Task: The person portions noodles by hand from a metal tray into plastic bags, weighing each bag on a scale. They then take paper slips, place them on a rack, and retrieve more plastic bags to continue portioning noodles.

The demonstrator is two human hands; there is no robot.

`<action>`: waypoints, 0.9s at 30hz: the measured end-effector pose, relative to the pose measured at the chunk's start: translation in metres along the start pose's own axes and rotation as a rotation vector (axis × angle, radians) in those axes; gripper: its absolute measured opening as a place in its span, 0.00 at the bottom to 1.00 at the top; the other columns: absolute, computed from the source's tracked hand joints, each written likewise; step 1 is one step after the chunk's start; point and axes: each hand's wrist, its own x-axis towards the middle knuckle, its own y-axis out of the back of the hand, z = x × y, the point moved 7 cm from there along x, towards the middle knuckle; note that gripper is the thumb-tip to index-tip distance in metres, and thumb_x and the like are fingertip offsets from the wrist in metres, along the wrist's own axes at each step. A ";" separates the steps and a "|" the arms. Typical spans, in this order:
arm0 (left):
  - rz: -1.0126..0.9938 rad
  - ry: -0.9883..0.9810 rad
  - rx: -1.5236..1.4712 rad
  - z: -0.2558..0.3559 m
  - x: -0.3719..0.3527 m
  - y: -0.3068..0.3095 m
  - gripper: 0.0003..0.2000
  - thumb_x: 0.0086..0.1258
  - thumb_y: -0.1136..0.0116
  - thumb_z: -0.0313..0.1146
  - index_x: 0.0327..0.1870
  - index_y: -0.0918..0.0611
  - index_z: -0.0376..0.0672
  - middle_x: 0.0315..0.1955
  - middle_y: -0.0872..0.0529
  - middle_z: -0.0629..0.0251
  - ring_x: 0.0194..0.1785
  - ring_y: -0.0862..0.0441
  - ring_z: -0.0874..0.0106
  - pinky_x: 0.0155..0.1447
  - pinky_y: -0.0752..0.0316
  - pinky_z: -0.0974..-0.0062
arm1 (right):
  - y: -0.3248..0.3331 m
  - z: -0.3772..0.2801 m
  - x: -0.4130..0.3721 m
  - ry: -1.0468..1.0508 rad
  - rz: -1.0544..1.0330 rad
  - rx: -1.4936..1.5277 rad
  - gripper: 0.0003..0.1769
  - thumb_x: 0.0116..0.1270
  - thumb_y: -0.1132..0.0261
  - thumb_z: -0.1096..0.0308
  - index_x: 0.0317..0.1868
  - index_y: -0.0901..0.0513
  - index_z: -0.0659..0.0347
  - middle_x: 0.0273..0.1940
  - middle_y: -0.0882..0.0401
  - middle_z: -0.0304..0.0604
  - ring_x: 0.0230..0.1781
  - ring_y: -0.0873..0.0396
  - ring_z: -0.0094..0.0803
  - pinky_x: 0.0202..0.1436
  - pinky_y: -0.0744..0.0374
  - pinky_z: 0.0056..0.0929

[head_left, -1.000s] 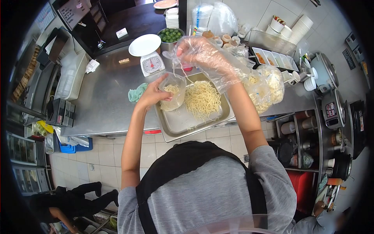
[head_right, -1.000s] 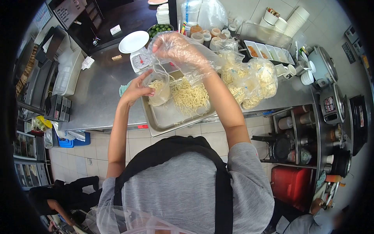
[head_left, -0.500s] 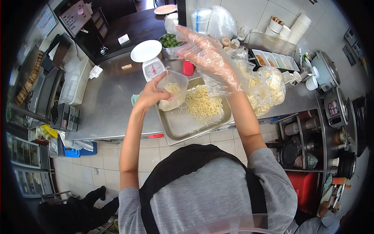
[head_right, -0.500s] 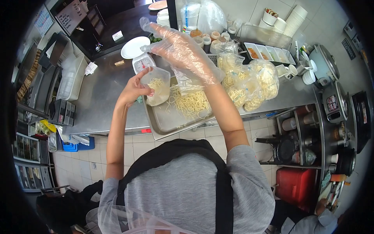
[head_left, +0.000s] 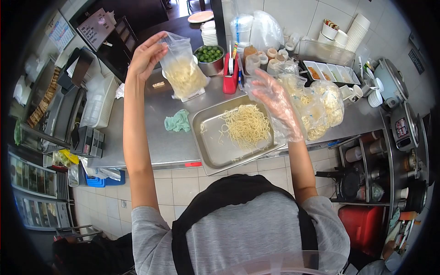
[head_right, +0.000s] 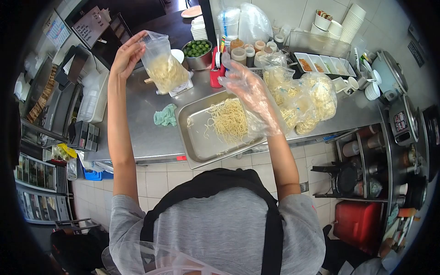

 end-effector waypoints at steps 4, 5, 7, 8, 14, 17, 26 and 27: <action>0.133 -0.095 0.243 0.001 0.037 0.015 0.23 0.59 0.40 0.20 0.57 0.28 0.28 0.39 0.17 0.54 0.35 0.17 0.75 0.44 0.20 0.84 | 0.010 0.016 -0.023 -0.029 0.048 0.017 0.31 0.61 0.35 0.70 0.65 0.34 0.62 0.57 0.27 0.47 0.54 0.27 0.30 0.54 0.25 0.30; 0.145 -0.098 0.341 -0.008 0.045 0.018 0.23 0.59 0.39 0.20 0.58 0.28 0.29 0.40 0.17 0.55 0.36 0.17 0.75 0.45 0.20 0.84 | 0.011 0.017 -0.029 -0.048 0.059 0.017 0.31 0.61 0.35 0.70 0.65 0.33 0.61 0.58 0.27 0.46 0.53 0.26 0.30 0.54 0.25 0.30; 0.163 -0.104 0.536 -0.040 0.063 0.029 0.25 0.57 0.38 0.21 0.58 0.27 0.31 0.42 0.17 0.58 0.38 0.17 0.76 0.46 0.21 0.83 | 0.013 0.018 -0.037 -0.066 0.075 0.018 0.31 0.61 0.35 0.70 0.64 0.33 0.61 0.58 0.28 0.45 0.53 0.26 0.30 0.54 0.25 0.29; 0.243 -0.200 0.776 -0.064 0.080 0.051 0.26 0.53 0.34 0.20 0.56 0.24 0.35 0.38 0.15 0.60 0.35 0.17 0.76 0.45 0.22 0.82 | 0.015 0.018 -0.040 -0.066 0.080 0.018 0.31 0.61 0.34 0.70 0.64 0.32 0.61 0.58 0.28 0.45 0.53 0.26 0.30 0.54 0.25 0.29; 0.238 -0.339 0.884 -0.108 0.057 0.024 0.29 0.52 0.33 0.22 0.59 0.25 0.40 0.49 0.18 0.61 0.33 0.17 0.79 0.40 0.24 0.81 | 0.030 0.019 -0.057 -0.097 0.168 0.056 0.30 0.60 0.34 0.69 0.63 0.31 0.61 0.58 0.28 0.44 0.53 0.26 0.30 0.55 0.25 0.30; 0.213 -0.309 0.880 -0.118 0.042 0.013 0.29 0.53 0.34 0.23 0.60 0.26 0.39 0.54 0.21 0.60 0.33 0.17 0.79 0.40 0.23 0.81 | 0.033 0.023 -0.065 -0.126 0.182 0.068 0.29 0.60 0.34 0.69 0.63 0.30 0.61 0.58 0.28 0.45 0.53 0.26 0.30 0.55 0.26 0.30; 0.228 -0.224 0.764 -0.127 0.022 -0.005 0.24 0.57 0.36 0.28 0.58 0.24 0.39 0.62 0.32 0.50 0.36 0.15 0.70 0.39 0.22 0.73 | 0.038 0.044 -0.085 -0.237 0.227 0.205 0.28 0.62 0.34 0.65 0.62 0.29 0.60 0.54 0.26 0.45 0.53 0.27 0.30 0.56 0.27 0.29; 0.224 -0.251 0.884 -0.126 0.022 -0.007 0.24 0.58 0.36 0.27 0.58 0.25 0.39 0.64 0.33 0.51 0.36 0.15 0.71 0.38 0.21 0.75 | 0.038 0.045 -0.086 -0.241 0.232 0.218 0.28 0.62 0.34 0.65 0.62 0.29 0.59 0.54 0.26 0.45 0.53 0.27 0.30 0.56 0.27 0.29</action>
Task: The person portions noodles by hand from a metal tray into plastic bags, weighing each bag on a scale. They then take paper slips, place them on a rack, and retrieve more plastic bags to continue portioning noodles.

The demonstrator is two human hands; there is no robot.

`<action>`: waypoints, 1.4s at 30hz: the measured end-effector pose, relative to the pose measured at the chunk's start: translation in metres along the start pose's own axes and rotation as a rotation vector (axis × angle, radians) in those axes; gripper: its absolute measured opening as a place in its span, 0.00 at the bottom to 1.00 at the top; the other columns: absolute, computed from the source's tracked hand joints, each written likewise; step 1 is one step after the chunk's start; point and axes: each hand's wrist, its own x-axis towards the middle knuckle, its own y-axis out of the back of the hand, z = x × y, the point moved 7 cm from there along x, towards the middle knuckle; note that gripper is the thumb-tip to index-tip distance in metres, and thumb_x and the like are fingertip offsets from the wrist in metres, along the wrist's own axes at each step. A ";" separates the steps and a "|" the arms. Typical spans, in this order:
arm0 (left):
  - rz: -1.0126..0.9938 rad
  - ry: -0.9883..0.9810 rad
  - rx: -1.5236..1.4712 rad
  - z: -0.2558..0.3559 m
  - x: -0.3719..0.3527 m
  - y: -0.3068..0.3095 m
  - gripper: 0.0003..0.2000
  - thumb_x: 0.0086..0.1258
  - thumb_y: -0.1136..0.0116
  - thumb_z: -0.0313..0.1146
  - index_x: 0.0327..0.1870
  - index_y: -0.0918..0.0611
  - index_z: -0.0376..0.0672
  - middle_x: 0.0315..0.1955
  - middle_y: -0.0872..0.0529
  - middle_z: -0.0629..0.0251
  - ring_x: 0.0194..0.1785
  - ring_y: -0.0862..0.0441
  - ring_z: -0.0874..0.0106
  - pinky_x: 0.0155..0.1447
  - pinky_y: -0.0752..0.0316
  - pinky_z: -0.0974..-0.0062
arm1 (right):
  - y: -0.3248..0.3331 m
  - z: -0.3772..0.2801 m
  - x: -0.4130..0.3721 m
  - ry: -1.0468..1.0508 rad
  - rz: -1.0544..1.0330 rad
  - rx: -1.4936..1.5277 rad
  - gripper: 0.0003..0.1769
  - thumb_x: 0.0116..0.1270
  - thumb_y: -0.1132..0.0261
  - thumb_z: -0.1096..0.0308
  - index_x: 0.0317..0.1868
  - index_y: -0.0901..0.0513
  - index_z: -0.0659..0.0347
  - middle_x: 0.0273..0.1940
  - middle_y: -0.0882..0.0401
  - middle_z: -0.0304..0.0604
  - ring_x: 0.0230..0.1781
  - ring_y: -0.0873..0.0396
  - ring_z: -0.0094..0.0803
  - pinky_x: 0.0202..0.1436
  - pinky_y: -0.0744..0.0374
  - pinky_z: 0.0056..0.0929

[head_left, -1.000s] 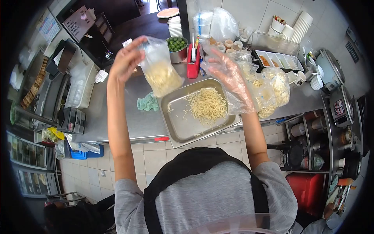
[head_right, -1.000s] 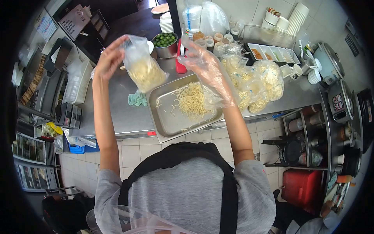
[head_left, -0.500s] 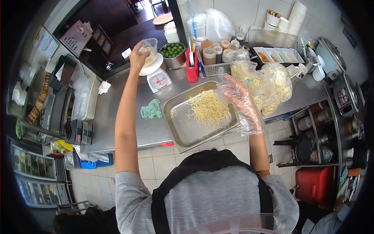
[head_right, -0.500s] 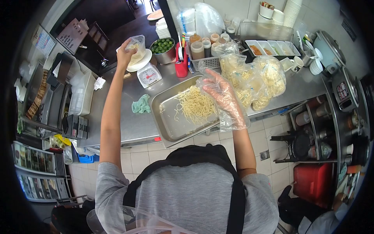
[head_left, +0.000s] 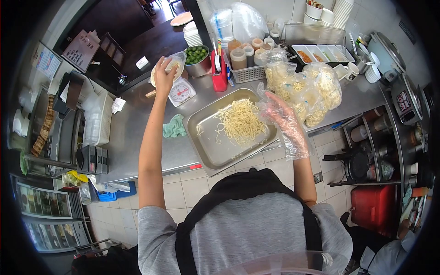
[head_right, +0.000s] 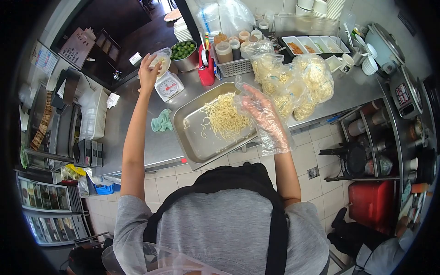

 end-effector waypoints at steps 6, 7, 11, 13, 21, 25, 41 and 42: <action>-0.023 -0.050 0.264 -0.016 0.009 -0.003 0.25 0.58 0.39 0.22 0.60 0.25 0.42 0.54 0.23 0.54 0.34 0.15 0.73 0.35 0.20 0.79 | -0.013 0.002 0.003 0.101 -0.054 -0.134 0.36 0.59 0.32 0.68 0.68 0.36 0.57 0.56 0.26 0.47 0.50 0.26 0.28 0.55 0.26 0.28; -0.034 0.059 0.189 -0.022 0.014 0.001 0.25 0.57 0.40 0.21 0.60 0.25 0.42 0.49 0.20 0.55 0.34 0.15 0.73 0.36 0.20 0.79 | -0.013 0.001 0.004 0.091 -0.062 -0.126 0.38 0.58 0.32 0.69 0.68 0.38 0.57 0.56 0.26 0.47 0.49 0.25 0.28 0.54 0.26 0.28; -0.067 0.225 -0.277 -0.004 0.038 0.032 0.30 0.58 0.42 0.16 0.64 0.34 0.33 0.34 0.16 0.55 0.33 0.16 0.72 0.41 0.19 0.79 | -0.012 -0.015 0.015 0.159 -0.061 -0.102 0.41 0.58 0.32 0.69 0.71 0.43 0.55 0.56 0.26 0.49 0.47 0.23 0.29 0.54 0.26 0.29; -0.077 0.206 -0.430 0.022 0.046 0.053 0.32 0.58 0.42 0.16 0.65 0.38 0.29 0.33 0.16 0.53 0.32 0.15 0.70 0.41 0.19 0.79 | -0.016 -0.030 0.023 0.213 -0.060 -0.107 0.39 0.60 0.34 0.68 0.70 0.41 0.54 0.55 0.26 0.49 0.47 0.23 0.30 0.54 0.26 0.29; -0.368 0.290 -0.571 0.126 -0.031 0.049 0.34 0.56 0.44 0.16 0.66 0.42 0.25 0.43 0.19 0.51 0.39 0.17 0.72 0.46 0.20 0.78 | -0.115 -0.138 0.080 0.793 -0.225 -0.568 0.16 0.65 0.41 0.63 0.49 0.19 0.62 0.50 0.21 0.47 0.50 0.22 0.36 0.54 0.25 0.31; -0.599 0.400 -0.610 0.124 -0.089 0.018 0.36 0.53 0.45 0.16 0.68 0.41 0.34 0.33 0.15 0.57 0.31 0.17 0.74 0.42 0.21 0.80 | -0.188 -0.072 0.107 0.528 -0.744 -1.471 0.15 0.59 0.38 0.62 0.44 0.17 0.58 0.44 0.18 0.49 0.44 0.19 0.41 0.47 0.22 0.36; -0.613 0.567 -0.698 0.091 -0.157 -0.015 0.38 0.53 0.41 0.16 0.67 0.44 0.27 0.47 0.21 0.50 0.32 0.16 0.74 0.40 0.19 0.80 | -0.152 -0.052 0.111 0.421 -0.781 -0.579 0.12 0.54 0.32 0.65 0.35 0.20 0.63 0.32 0.19 0.38 0.29 0.22 0.26 0.31 0.23 0.27; -0.628 0.579 -0.697 0.090 -0.157 -0.015 0.38 0.53 0.41 0.16 0.67 0.44 0.27 0.50 0.22 0.50 0.33 0.16 0.74 0.40 0.19 0.80 | -0.149 -0.065 0.112 0.295 -0.768 -0.447 0.12 0.54 0.31 0.64 0.35 0.19 0.63 0.31 0.20 0.37 0.28 0.23 0.23 0.31 0.24 0.25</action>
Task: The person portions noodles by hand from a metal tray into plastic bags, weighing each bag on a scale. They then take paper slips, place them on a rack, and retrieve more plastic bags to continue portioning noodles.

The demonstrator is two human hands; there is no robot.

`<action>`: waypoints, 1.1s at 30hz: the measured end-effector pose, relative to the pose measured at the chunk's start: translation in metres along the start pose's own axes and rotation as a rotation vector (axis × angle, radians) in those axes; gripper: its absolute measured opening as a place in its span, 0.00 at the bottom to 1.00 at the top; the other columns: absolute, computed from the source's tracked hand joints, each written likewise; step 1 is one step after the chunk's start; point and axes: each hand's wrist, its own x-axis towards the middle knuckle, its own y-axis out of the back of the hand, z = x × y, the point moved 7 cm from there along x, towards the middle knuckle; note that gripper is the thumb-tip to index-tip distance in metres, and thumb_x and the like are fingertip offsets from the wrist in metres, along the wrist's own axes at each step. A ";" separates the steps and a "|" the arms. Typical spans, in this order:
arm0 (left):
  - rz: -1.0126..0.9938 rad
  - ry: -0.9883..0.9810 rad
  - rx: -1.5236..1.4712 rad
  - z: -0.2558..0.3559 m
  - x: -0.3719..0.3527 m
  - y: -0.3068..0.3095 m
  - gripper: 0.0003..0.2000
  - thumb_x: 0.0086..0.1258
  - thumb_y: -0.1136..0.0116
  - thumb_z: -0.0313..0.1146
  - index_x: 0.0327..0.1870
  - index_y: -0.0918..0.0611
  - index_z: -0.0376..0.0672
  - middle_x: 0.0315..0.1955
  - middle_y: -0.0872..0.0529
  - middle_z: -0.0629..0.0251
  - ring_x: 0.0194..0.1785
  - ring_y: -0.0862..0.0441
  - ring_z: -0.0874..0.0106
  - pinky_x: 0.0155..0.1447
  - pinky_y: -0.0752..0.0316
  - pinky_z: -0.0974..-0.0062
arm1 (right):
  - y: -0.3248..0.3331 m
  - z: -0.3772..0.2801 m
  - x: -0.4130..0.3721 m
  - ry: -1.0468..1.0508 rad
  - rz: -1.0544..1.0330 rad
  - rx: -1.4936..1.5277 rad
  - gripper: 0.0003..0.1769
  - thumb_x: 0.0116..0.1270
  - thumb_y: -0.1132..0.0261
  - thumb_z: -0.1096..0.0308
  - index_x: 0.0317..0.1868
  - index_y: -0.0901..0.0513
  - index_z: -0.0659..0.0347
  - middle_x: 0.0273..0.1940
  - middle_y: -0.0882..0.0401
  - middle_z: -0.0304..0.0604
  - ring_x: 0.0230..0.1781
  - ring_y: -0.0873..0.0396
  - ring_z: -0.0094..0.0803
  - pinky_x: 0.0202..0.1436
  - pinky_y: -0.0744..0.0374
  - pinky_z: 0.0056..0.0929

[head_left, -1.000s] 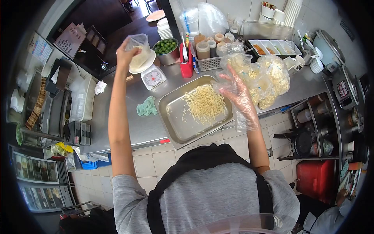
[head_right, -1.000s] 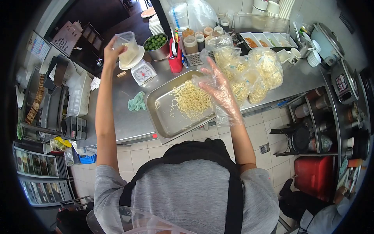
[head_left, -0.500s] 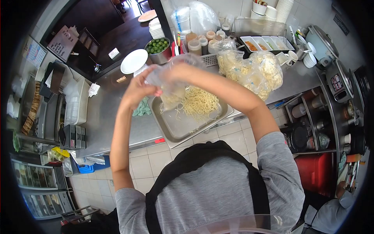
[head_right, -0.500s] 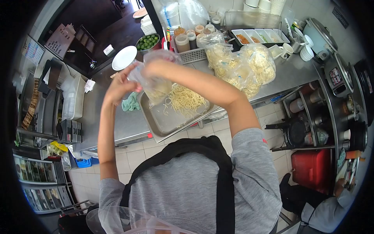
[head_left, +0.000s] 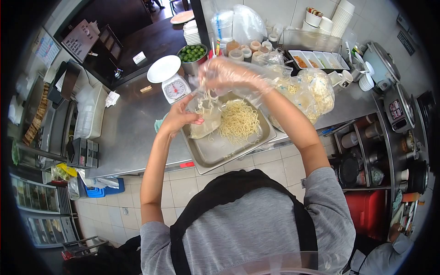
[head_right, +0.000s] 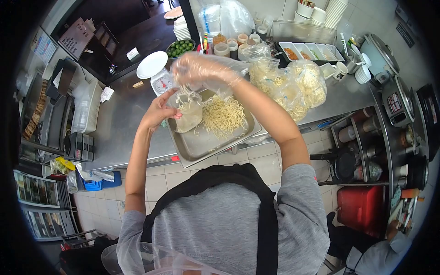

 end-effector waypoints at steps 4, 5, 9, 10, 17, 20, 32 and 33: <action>-0.035 0.033 -0.018 -0.003 -0.002 0.004 0.37 0.52 0.42 0.15 0.67 0.42 0.28 0.59 0.30 0.48 0.35 0.16 0.74 0.41 0.18 0.79 | 0.035 -0.063 -0.006 0.100 0.155 0.254 0.11 0.57 0.31 0.63 0.35 0.18 0.62 0.30 0.19 0.36 0.27 0.24 0.18 0.27 0.27 0.18; -0.043 0.034 -0.026 -0.004 -0.002 0.004 0.37 0.52 0.42 0.15 0.67 0.42 0.28 0.61 0.32 0.48 0.35 0.16 0.73 0.41 0.18 0.79 | 0.047 -0.074 -0.010 0.139 0.260 0.215 0.10 0.58 0.32 0.65 0.35 0.18 0.62 0.31 0.18 0.37 0.27 0.24 0.18 0.28 0.26 0.18; -0.037 0.023 -0.041 -0.008 -0.006 0.004 0.36 0.52 0.42 0.15 0.67 0.41 0.29 0.65 0.37 0.50 0.36 0.16 0.73 0.41 0.18 0.79 | 0.082 -0.087 -0.026 0.297 0.538 0.175 0.08 0.60 0.34 0.68 0.39 0.19 0.61 0.33 0.17 0.38 0.29 0.21 0.21 0.31 0.23 0.20; -0.034 0.024 -0.036 -0.008 -0.006 0.004 0.36 0.52 0.42 0.15 0.67 0.41 0.29 0.65 0.37 0.51 0.36 0.16 0.72 0.41 0.18 0.79 | 0.088 -0.084 -0.030 0.337 0.575 0.194 0.08 0.60 0.34 0.69 0.40 0.19 0.60 0.33 0.17 0.38 0.31 0.20 0.22 0.33 0.21 0.20; -0.048 0.011 -0.025 -0.007 -0.009 0.003 0.36 0.52 0.42 0.15 0.67 0.41 0.30 0.58 0.28 0.48 0.35 0.16 0.72 0.41 0.18 0.78 | 0.022 -0.012 -0.051 -0.263 0.197 -0.135 0.11 0.58 0.36 0.71 0.42 0.16 0.56 0.40 0.17 0.38 0.42 0.20 0.27 0.45 0.21 0.22; -0.105 0.066 0.033 -0.010 -0.010 -0.007 0.37 0.53 0.43 0.15 0.68 0.42 0.30 0.41 0.18 0.51 0.33 0.16 0.72 0.40 0.19 0.78 | -0.029 -0.024 -0.042 0.074 0.090 -0.556 0.10 0.58 0.38 0.64 0.38 0.16 0.56 0.39 0.18 0.52 0.39 0.18 0.40 0.47 0.22 0.33; -0.136 0.072 0.031 -0.029 -0.020 -0.001 0.38 0.54 0.43 0.16 0.69 0.45 0.33 0.31 0.16 0.56 0.31 0.16 0.72 0.39 0.20 0.79 | -0.114 0.091 -0.016 -0.004 -0.165 -0.257 0.11 0.56 0.37 0.63 0.32 0.17 0.63 0.38 0.18 0.52 0.35 0.18 0.43 0.44 0.23 0.32; -0.123 0.075 0.008 -0.027 -0.020 0.002 0.38 0.54 0.43 0.16 0.69 0.45 0.33 0.31 0.16 0.56 0.32 0.16 0.72 0.39 0.20 0.79 | -0.100 0.084 -0.014 0.018 -0.136 -0.187 0.10 0.56 0.36 0.64 0.33 0.17 0.63 0.36 0.18 0.50 0.34 0.19 0.40 0.42 0.23 0.32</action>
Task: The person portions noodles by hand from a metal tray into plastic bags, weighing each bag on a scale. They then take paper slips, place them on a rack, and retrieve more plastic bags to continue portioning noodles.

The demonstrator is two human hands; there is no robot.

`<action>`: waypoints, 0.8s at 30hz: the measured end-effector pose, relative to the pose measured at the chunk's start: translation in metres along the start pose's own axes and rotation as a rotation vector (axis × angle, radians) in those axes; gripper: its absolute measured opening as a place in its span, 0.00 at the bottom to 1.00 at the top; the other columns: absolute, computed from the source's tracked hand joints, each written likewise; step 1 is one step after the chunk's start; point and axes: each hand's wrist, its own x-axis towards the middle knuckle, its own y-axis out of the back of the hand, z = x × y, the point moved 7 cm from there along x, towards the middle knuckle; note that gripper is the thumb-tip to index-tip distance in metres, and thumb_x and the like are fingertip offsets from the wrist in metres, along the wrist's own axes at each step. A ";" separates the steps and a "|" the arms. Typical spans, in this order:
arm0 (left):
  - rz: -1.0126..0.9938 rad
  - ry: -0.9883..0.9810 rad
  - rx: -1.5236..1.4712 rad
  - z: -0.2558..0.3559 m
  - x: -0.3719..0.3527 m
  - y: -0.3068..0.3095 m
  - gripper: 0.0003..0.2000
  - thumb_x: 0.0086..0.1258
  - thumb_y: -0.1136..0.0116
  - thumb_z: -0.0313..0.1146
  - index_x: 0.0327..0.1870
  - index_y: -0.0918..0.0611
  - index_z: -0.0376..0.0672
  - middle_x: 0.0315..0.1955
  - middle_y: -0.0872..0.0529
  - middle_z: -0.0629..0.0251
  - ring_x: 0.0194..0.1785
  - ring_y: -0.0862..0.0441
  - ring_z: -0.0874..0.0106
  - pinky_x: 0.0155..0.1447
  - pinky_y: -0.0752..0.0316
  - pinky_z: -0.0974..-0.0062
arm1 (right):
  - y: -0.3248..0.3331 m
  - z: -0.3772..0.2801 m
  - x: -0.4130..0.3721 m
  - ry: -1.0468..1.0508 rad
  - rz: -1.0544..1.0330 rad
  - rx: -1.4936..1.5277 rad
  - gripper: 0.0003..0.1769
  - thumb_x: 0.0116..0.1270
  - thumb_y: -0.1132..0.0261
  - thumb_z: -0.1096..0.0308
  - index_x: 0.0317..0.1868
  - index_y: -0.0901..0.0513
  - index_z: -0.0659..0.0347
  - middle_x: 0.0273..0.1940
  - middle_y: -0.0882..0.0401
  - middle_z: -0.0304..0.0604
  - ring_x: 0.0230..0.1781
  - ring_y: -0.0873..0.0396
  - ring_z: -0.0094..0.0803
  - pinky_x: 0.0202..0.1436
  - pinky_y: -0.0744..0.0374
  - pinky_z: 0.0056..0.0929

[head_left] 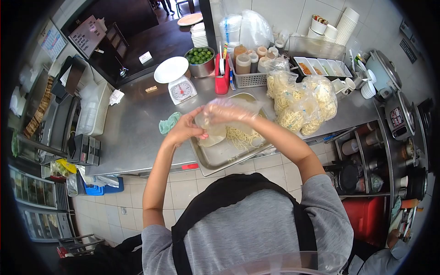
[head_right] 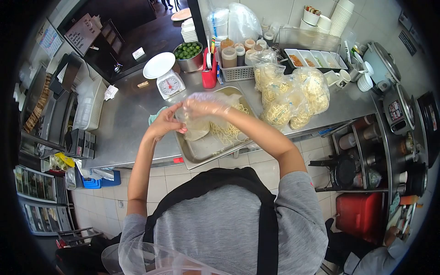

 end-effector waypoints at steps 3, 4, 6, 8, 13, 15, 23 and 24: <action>-0.016 0.009 -0.081 0.001 0.000 0.004 0.39 0.55 0.43 0.17 0.70 0.46 0.33 0.31 0.16 0.56 0.32 0.15 0.72 0.40 0.19 0.78 | 0.047 -0.039 0.004 -0.067 -0.068 -0.123 0.10 0.54 0.33 0.69 0.39 0.17 0.59 0.31 0.18 0.43 0.30 0.21 0.31 0.37 0.23 0.28; -0.014 0.002 -0.082 0.002 0.001 0.005 0.38 0.55 0.43 0.17 0.69 0.45 0.33 0.35 0.16 0.54 0.33 0.15 0.72 0.40 0.19 0.78 | 0.057 -0.044 0.006 -0.043 -0.008 -0.043 0.11 0.55 0.33 0.69 0.40 0.17 0.60 0.32 0.18 0.41 0.30 0.21 0.28 0.37 0.23 0.27; -0.014 -0.011 -0.084 0.004 0.003 0.006 0.38 0.54 0.42 0.17 0.69 0.44 0.32 0.42 0.18 0.51 0.34 0.15 0.72 0.41 0.19 0.79 | 0.074 -0.055 0.006 0.004 0.116 0.119 0.12 0.55 0.33 0.68 0.41 0.17 0.61 0.33 0.17 0.38 0.29 0.22 0.23 0.37 0.23 0.25; 0.003 -0.016 -0.114 0.013 0.001 0.006 0.37 0.54 0.41 0.17 0.68 0.43 0.31 0.51 0.23 0.50 0.35 0.16 0.72 0.40 0.19 0.79 | 0.089 -0.073 0.002 -0.009 0.166 0.339 0.11 0.57 0.32 0.66 0.37 0.17 0.63 0.30 0.19 0.37 0.28 0.23 0.23 0.35 0.23 0.24; -0.022 -0.051 -0.136 0.039 -0.004 0.004 0.35 0.54 0.41 0.16 0.67 0.40 0.30 0.59 0.30 0.55 0.34 0.17 0.75 0.39 0.19 0.80 | 0.128 -0.118 -0.005 0.046 0.391 0.757 0.10 0.57 0.31 0.67 0.36 0.17 0.65 0.32 0.19 0.38 0.27 0.22 0.21 0.32 0.23 0.21; -0.011 -0.053 -0.119 0.046 -0.005 0.005 0.34 0.54 0.43 0.16 0.66 0.38 0.32 0.51 0.22 0.58 0.32 0.18 0.78 0.38 0.19 0.83 | 0.150 -0.126 -0.012 0.106 0.503 0.731 0.09 0.59 0.32 0.69 0.38 0.18 0.64 0.32 0.19 0.40 0.28 0.20 0.23 0.31 0.22 0.22; 0.055 -0.232 -0.117 0.113 -0.002 0.054 0.28 0.58 0.48 0.16 0.64 0.34 0.33 0.39 0.18 0.61 0.34 0.17 0.77 0.41 0.18 0.81 | 0.142 -0.050 -0.046 -0.065 0.408 0.611 0.14 0.58 0.32 0.68 0.44 0.20 0.65 0.40 0.18 0.44 0.38 0.19 0.29 0.43 0.20 0.29; 0.100 -0.262 -0.108 0.129 -0.002 0.061 0.28 0.59 0.49 0.15 0.64 0.34 0.33 0.46 0.20 0.60 0.34 0.18 0.79 0.41 0.18 0.83 | 0.119 -0.029 -0.052 -0.220 0.306 0.635 0.20 0.55 0.30 0.67 0.49 0.21 0.64 0.45 0.19 0.43 0.44 0.19 0.32 0.52 0.21 0.31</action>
